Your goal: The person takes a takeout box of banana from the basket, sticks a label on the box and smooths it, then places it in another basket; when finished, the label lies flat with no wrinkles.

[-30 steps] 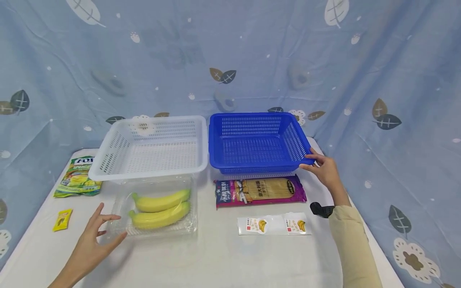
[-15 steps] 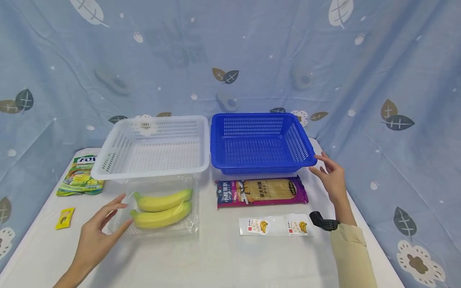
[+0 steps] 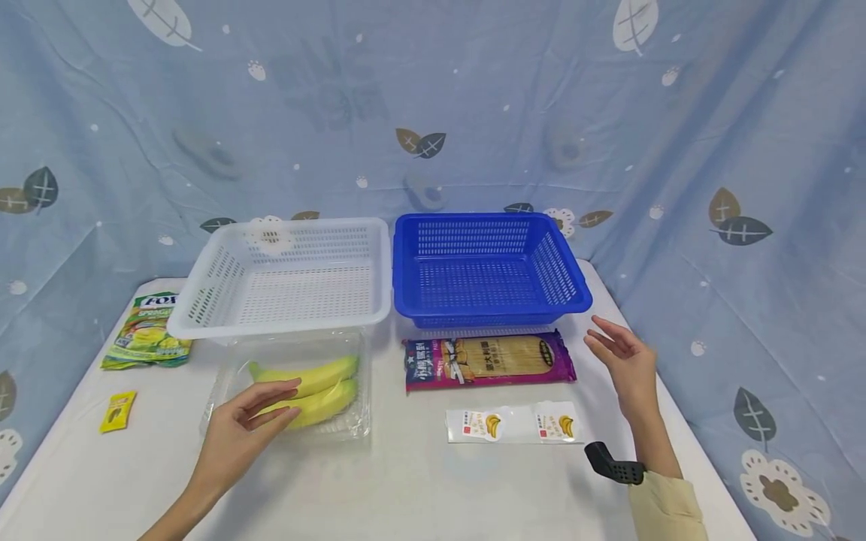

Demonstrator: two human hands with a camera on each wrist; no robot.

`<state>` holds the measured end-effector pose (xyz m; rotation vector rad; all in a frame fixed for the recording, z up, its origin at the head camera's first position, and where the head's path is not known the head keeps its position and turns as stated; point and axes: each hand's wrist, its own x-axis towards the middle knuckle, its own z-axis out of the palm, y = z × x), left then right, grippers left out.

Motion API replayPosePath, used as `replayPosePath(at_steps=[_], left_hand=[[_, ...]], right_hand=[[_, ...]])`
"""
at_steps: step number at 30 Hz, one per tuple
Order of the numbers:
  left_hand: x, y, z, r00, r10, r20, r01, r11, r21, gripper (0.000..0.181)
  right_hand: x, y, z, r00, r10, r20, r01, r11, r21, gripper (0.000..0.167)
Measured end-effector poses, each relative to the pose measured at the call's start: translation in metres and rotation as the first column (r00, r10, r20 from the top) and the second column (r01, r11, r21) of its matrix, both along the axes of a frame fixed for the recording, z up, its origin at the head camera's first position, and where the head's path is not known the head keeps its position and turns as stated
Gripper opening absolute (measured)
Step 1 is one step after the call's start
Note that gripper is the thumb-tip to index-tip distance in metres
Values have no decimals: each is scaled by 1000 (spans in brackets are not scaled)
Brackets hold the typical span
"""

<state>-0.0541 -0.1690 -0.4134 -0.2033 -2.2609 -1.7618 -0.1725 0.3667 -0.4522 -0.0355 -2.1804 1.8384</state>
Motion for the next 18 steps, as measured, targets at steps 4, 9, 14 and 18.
replayPosePath(at_steps=[4,9,14,18], left_hand=[[-3,12,-2,997,-69,37,66,996,64,32],[-5,28,-4,990,-131,55,125,987,103,32],[-8,52,-7,977,-204,63,192,968,161,31],[-9,74,-9,955,-276,111,252,949,191,33]], right_hand=[[25,-24,21,999,31,43,-32,999,19,39],[42,-34,21,989,88,116,-90,996,14,37],[53,-37,11,976,90,196,-108,991,84,38],[60,-39,3,968,109,227,-129,989,78,42]])
